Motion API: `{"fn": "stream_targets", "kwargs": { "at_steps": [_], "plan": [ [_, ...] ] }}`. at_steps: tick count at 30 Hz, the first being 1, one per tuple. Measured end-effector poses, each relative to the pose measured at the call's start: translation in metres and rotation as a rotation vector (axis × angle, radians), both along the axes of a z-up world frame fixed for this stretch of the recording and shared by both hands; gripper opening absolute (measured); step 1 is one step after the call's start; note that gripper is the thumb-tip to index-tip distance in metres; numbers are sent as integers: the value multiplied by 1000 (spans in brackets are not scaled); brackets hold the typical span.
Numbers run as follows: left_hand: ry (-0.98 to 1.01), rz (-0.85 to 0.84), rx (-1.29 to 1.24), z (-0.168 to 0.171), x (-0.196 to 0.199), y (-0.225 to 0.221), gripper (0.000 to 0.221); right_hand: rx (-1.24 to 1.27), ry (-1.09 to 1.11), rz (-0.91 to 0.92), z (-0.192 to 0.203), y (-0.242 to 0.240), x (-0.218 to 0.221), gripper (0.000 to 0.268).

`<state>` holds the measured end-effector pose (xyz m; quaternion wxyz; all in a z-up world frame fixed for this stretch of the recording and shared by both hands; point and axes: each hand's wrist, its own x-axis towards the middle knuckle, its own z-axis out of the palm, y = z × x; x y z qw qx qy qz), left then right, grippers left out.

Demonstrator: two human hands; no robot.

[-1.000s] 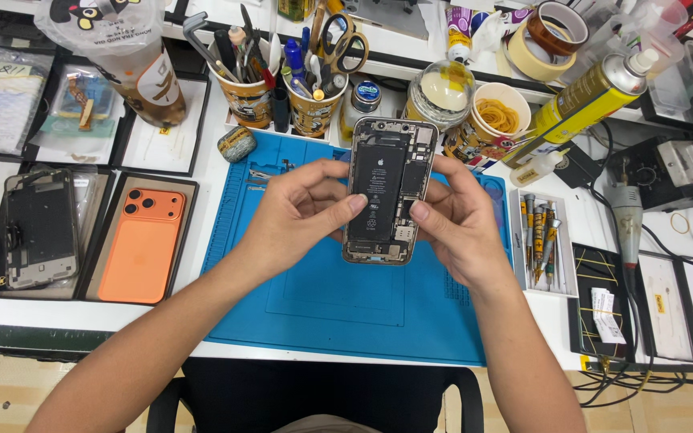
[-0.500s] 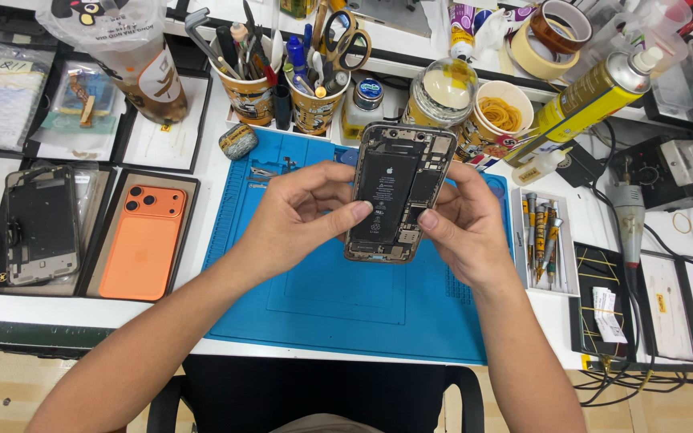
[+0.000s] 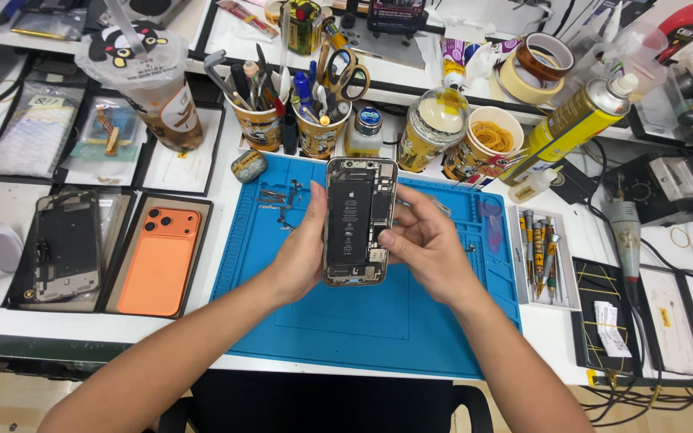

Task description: The person disassembles a smartphone on a blue work mat, using a screwdriver to remove screws and a plastic tool to pry open the device. They disconnect internal components and remove the screen assembly, placing parts on the mat.

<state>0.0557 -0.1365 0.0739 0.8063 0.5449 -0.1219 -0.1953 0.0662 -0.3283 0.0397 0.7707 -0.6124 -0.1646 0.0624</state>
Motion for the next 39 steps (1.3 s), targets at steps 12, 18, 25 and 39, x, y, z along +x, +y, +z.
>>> {"fn": "stream_targets", "kwargs": {
  "at_steps": [12,18,25,39],
  "plan": [
    [160,161,-301,-21,7,-12,81,-206,-17,-107,5,10,3,85],
    [95,149,-356,-34,13,-10,74,-206,-163,-438,4,-14,15,62],
    [159,154,-318,-25,10,-10,71,-194,-174,-371,13,-8,10,40],
    [237,137,-325,-24,10,-10,73,-206,-128,-367,-3,-4,12,64]
  ]
}}
